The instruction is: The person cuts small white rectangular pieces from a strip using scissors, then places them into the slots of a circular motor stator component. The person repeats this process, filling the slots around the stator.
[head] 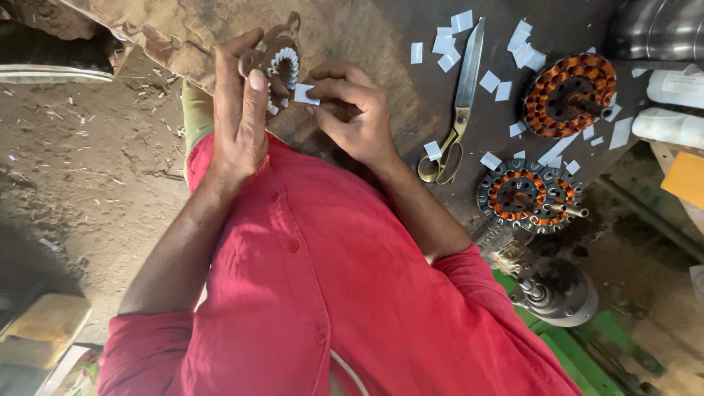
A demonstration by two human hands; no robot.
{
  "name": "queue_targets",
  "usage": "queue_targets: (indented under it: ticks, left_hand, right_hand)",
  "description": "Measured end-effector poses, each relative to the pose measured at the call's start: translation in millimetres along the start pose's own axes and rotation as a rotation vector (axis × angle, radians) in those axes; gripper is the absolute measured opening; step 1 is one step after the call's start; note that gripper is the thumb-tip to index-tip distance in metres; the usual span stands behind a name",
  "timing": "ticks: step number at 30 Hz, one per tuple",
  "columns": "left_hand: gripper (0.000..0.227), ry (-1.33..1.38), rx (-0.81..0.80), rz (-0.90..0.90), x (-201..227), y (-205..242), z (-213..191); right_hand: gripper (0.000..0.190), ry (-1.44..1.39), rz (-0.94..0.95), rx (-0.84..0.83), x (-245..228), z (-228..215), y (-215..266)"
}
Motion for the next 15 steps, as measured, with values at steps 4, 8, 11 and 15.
queue_targets:
  ticks: [4, 8, 11, 15]
  left_hand:
    - [0.053, 0.039, 0.02, 0.018, -2.9, 3.4, 1.5]
    - [0.052, 0.0, 0.015, 0.051, 1.0, 3.3, 0.9]
    - [0.051, -0.025, -0.01, 0.039, 3.1, 2.0, 2.5]
    - [0.05, -0.157, -0.005, 0.062, 6.7, 6.1, -1.0]
  right_hand:
    - [0.016, 0.05, 0.009, -0.002, 1.4, 0.4, -1.3]
    - [0.011, 0.031, -0.003, 0.039, 5.0, 5.6, -1.9]
    - [0.008, -0.024, 0.014, 0.058, 10.2, 6.0, -1.1]
    - [0.008, 0.004, 0.109, -0.006, 24.9, 3.8, -3.6]
Point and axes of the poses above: each hand's wrist, its own y-axis away from the middle knuckle, its own z-axis out of the palm, x = y × z, the point moved 7 cm from there along -y, towards the middle knuckle, and after that the axes turned 3 degrees about -x, right-handed, at the moved point
